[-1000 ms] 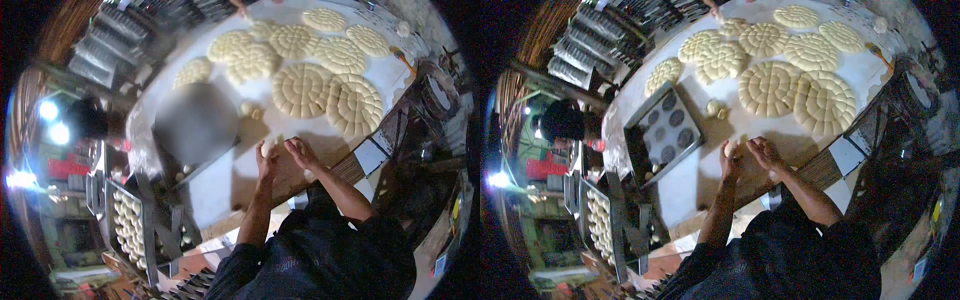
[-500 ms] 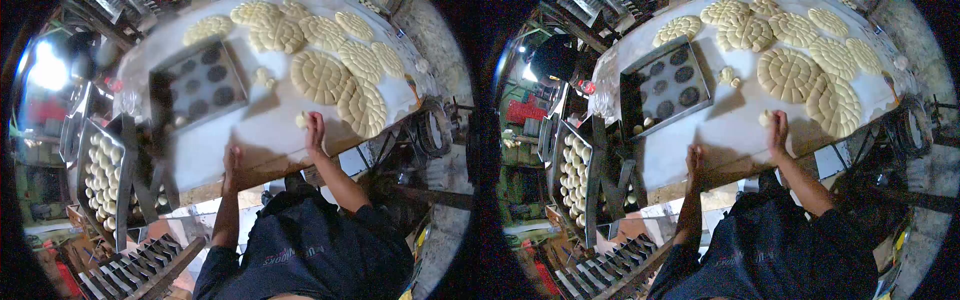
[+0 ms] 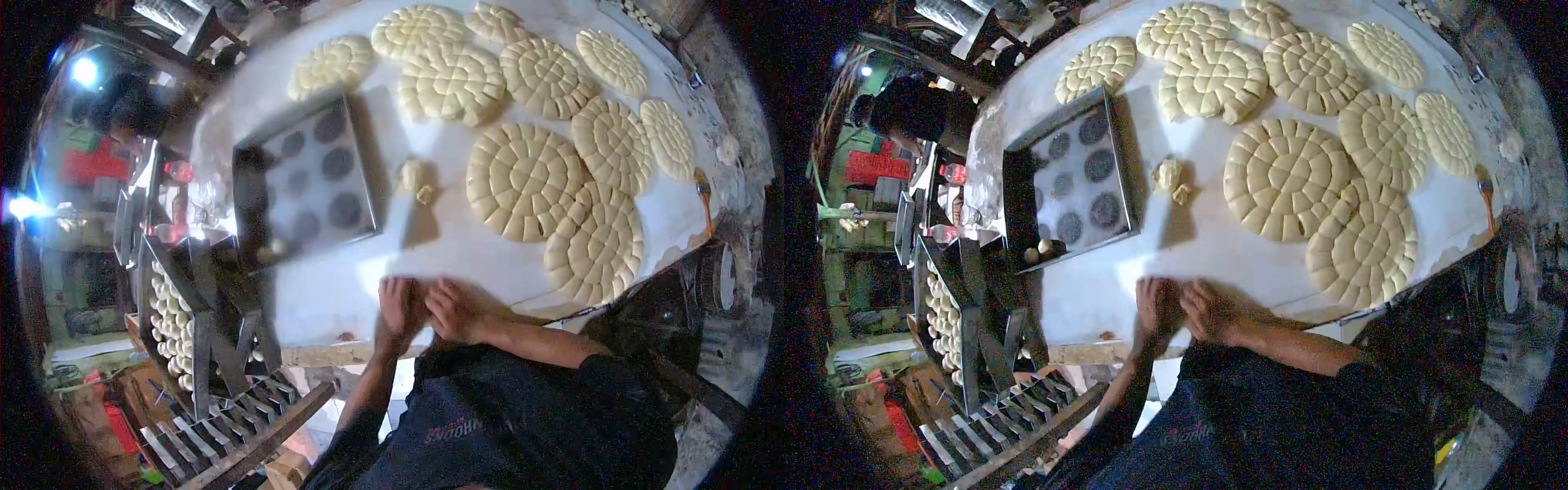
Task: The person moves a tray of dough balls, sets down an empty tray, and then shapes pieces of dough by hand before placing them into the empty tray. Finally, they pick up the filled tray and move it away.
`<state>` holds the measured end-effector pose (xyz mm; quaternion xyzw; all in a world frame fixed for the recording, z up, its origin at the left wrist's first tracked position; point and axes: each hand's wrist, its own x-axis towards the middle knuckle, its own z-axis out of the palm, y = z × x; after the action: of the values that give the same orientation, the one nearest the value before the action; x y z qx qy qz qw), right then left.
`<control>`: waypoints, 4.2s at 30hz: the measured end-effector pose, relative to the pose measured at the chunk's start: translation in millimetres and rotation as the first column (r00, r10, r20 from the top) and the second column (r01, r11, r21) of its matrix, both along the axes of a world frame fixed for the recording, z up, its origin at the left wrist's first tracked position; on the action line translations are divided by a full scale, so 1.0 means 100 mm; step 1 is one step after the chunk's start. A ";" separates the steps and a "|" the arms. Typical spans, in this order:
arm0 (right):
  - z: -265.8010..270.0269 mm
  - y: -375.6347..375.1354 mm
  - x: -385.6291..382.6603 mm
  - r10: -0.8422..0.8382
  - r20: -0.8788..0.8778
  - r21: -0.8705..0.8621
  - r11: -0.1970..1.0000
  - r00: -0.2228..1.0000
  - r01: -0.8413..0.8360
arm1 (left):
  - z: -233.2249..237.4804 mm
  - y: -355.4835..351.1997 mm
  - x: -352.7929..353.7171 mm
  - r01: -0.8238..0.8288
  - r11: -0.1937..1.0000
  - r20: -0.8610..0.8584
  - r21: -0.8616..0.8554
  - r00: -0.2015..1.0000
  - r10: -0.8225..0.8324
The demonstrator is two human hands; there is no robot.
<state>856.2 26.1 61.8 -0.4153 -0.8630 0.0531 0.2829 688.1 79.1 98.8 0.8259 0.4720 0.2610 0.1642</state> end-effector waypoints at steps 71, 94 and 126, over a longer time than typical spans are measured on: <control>0.23 0.38 0.88 -0.575 -0.495 -0.364 0.818 0.651 0.446 | -0.60 4.71 1.76 0.559 0.634 0.747 -0.534 0.663 0.045; 0.01 -0.01 -0.41 -0.617 -0.764 -0.645 0.715 0.190 -0.271 | 0.51 0.88 -0.43 0.290 0.705 0.608 -0.647 0.755 0.247; 0.12 0.20 0.66 0.198 -0.001 -0.030 0.980 0.980 -0.198 | -0.42 0.02 -0.73 0.258 0.956 -0.290 0.142 0.934 -0.209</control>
<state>922.6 46.5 73.6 -0.3314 -0.8995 0.0938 0.2690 615.4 81.5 57.1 0.9155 0.3629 0.1650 0.0535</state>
